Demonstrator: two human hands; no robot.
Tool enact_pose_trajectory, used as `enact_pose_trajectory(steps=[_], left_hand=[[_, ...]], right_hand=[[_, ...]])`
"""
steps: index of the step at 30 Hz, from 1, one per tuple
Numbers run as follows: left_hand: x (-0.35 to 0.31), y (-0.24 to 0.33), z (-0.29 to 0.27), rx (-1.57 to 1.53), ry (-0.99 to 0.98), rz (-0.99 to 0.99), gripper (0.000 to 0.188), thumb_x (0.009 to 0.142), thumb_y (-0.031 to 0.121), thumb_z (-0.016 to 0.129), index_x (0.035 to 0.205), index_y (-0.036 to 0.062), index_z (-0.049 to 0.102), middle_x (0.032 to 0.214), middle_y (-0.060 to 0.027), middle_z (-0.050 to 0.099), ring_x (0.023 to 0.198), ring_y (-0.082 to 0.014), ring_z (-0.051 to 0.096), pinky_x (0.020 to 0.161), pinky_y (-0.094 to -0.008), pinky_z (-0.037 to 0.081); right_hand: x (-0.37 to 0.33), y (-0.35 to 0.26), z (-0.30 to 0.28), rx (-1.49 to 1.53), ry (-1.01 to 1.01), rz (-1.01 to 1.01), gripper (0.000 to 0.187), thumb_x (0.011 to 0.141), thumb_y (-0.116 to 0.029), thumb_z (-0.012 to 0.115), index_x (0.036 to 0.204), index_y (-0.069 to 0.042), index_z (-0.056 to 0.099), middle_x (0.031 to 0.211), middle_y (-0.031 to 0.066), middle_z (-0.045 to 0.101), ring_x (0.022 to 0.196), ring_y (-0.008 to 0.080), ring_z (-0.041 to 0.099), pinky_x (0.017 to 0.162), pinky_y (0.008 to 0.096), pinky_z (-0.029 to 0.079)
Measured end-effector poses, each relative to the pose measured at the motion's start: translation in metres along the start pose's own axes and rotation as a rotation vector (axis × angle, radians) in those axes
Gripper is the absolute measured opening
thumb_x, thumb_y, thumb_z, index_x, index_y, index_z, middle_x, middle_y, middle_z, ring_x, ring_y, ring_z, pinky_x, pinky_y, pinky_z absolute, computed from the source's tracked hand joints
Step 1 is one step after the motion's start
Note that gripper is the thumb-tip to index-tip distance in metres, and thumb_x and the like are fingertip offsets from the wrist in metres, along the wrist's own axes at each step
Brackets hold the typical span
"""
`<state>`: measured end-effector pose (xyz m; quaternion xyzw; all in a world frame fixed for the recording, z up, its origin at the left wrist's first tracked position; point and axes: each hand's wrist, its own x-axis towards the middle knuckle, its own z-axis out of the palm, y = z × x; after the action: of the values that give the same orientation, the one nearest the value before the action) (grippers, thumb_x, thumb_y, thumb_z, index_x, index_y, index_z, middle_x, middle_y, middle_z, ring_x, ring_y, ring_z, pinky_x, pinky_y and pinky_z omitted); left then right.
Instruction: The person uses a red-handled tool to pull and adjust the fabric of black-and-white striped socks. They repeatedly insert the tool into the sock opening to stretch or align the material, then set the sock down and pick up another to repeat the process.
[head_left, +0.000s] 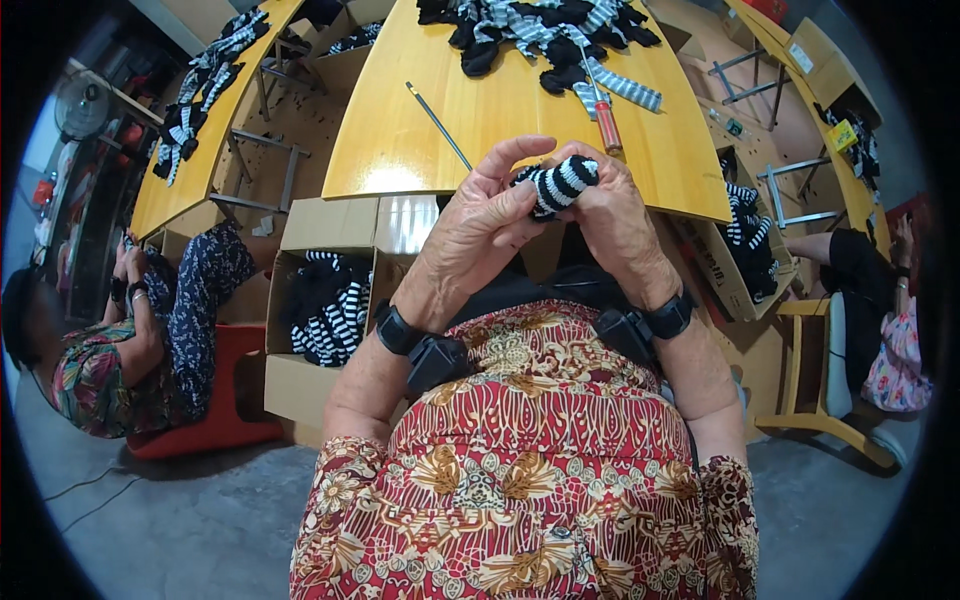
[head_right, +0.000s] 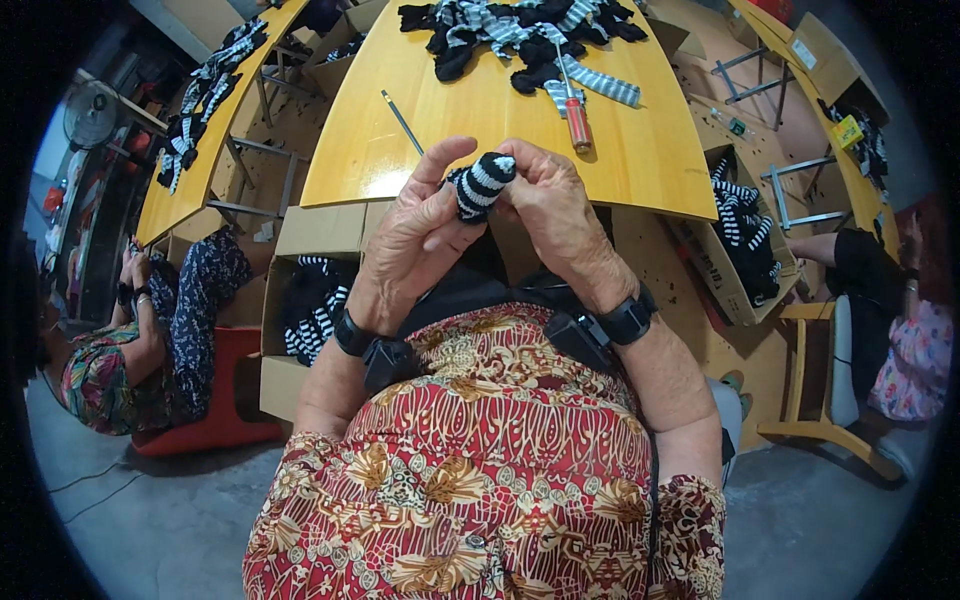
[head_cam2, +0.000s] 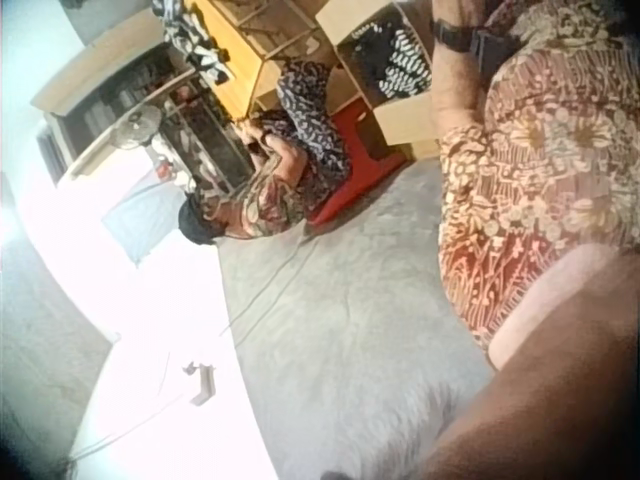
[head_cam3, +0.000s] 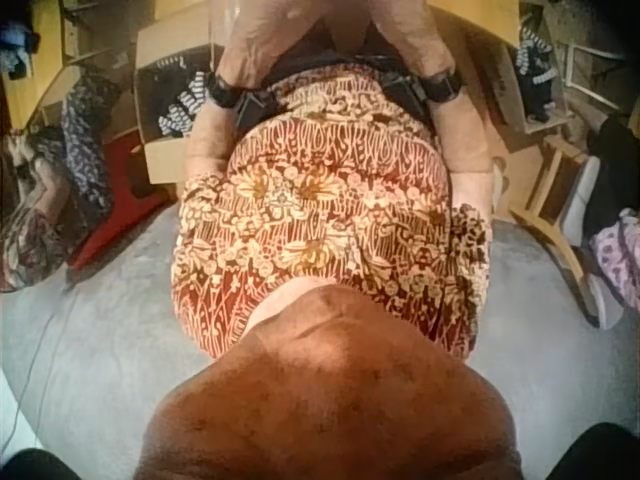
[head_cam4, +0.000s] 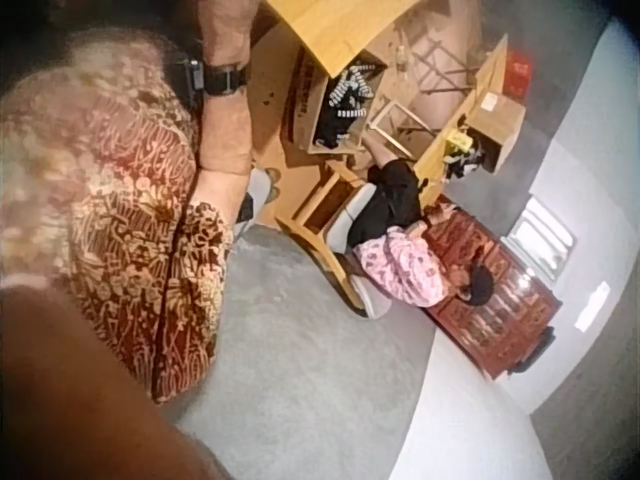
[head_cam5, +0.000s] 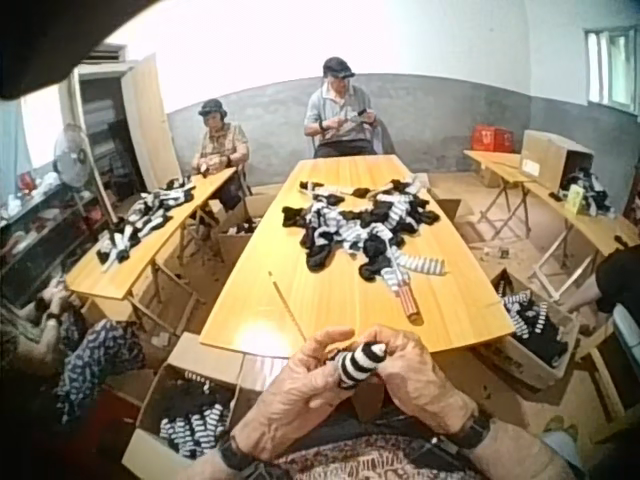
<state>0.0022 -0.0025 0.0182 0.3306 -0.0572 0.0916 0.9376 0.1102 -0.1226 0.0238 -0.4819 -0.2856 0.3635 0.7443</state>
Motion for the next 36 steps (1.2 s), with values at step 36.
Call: enact_pose_trajectory(steps=[36], left_hand=[[0.012, 0.018, -0.037, 0.106, 0.347, 0.232, 0.027, 0.097, 0.031, 0.052, 0.099, 0.0045, 0.051, 0.084, -0.0056, 0.057, 0.080, -0.0175, 0.059, 0.078, -0.0328, 0.053]], right_hand=[[-0.009, 0.001, -0.012, -0.851, -0.233, -0.186, 0.020, 0.088, -0.017, 0.060, 0.091, 0.003, 0.063, 0.075, 0.0101, 0.064, 0.070, 0.0171, 0.062, 0.067, 0.0303, 0.050]])
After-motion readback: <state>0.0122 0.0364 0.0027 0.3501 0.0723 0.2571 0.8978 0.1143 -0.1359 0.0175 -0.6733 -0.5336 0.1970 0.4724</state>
